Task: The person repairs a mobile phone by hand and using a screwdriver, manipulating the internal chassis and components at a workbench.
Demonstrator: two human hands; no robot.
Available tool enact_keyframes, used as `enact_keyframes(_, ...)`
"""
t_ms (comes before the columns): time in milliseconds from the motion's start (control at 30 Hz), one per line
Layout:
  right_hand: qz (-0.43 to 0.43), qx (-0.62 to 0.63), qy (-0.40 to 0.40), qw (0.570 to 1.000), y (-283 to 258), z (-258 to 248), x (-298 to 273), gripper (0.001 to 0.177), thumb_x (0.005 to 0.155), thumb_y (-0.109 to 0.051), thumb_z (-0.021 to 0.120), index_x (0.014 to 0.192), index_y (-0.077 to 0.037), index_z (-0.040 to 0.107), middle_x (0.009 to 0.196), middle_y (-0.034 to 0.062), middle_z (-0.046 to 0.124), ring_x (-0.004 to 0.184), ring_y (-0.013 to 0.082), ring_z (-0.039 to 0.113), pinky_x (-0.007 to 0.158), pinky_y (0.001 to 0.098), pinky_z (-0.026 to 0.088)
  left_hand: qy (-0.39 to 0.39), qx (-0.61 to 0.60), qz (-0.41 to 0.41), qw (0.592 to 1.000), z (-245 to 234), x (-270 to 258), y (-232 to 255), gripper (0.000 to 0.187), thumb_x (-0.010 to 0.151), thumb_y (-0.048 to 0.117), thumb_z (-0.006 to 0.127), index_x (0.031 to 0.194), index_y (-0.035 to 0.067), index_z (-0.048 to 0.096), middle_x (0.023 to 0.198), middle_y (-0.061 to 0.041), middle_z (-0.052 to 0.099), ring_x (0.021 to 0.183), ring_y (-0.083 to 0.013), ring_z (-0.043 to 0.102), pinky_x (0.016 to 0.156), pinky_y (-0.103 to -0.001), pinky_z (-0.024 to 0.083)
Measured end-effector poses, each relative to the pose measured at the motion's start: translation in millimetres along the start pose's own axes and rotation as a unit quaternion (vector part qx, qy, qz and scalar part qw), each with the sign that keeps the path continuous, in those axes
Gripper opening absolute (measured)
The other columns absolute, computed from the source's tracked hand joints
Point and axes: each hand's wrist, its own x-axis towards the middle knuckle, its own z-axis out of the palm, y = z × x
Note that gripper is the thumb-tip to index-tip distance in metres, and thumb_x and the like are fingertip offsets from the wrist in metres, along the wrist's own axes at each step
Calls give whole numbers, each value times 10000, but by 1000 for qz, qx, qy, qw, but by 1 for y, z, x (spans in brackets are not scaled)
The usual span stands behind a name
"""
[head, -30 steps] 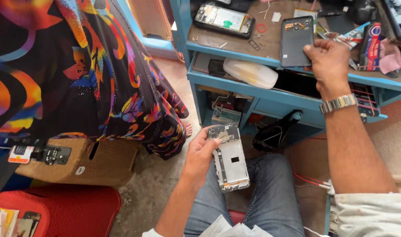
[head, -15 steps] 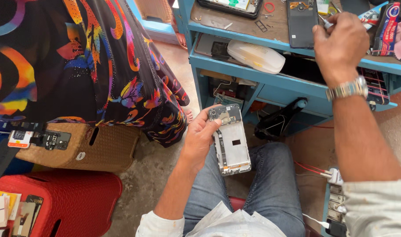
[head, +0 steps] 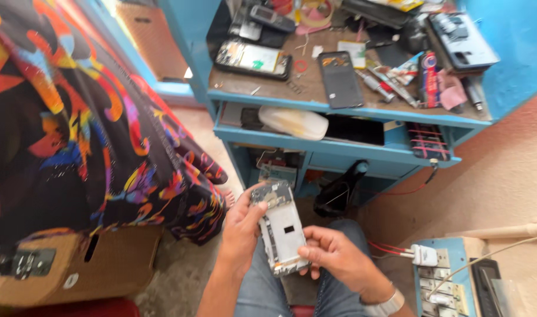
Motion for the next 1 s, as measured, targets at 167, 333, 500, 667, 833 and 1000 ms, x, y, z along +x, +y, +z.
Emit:
enact_keyframes(167,-22,13,45,999,10,-15,1,398,946,-226,682,1271,2,655,929,40,744,722,69,661,580,219,519,-28,40,-13,999,-6,-11,-25,459,988,102,619,1436,17,561,1030,-61,706,849,-82,605,713,-239,464)
enact_keyframes(333,4,0,39,999,11,-27,6,402,935,-226,689,1260,9,656,930,32,752,713,71,665,583,216,520,-53,1,-45,998,-24,-18,-55,437,978,162,634,1345,-56,546,1029,-91,739,889,-112,696,786,-271,552)
enact_keyframes(500,0,-81,16,997,10,-21,12,411,971,-217,730,1309,12,687,825,40,667,654,72,590,579,215,504,-67,10,-55,996,-50,-15,-74,486,924,167,626,1359,-15,510,1158,-132,766,947,-145,728,790,-286,579)
enact_keyframes(667,-19,-200,175,964,-36,-48,11,395,848,-184,741,1222,-59,717,926,22,800,740,97,718,595,258,577,-35,35,-60,997,-95,-18,-118,502,932,112,618,1391,-55,499,1207,-211,756,1028,-224,736,851,-342,572)
enact_keyframes(833,-199,-373,328,845,-130,-115,16,339,909,-255,685,1170,-49,749,845,73,745,672,121,662,583,284,554,-7,-3,-45,999,-154,-24,-190,501,907,44,619,1370,-87,479,1198,-287,755,1133,-314,736,1011,-428,546)
enact_keyframes(1000,-259,-561,397,678,-238,-211,86,246,993,-188,656,1167,-54,765,1016,141,768,862,233,744,804,359,569,57,17,-2,998,-190,-17,-253,493,895,19,633,1347,-115,489,1158,-319,763,1121,-343,739,1025,-455,527)
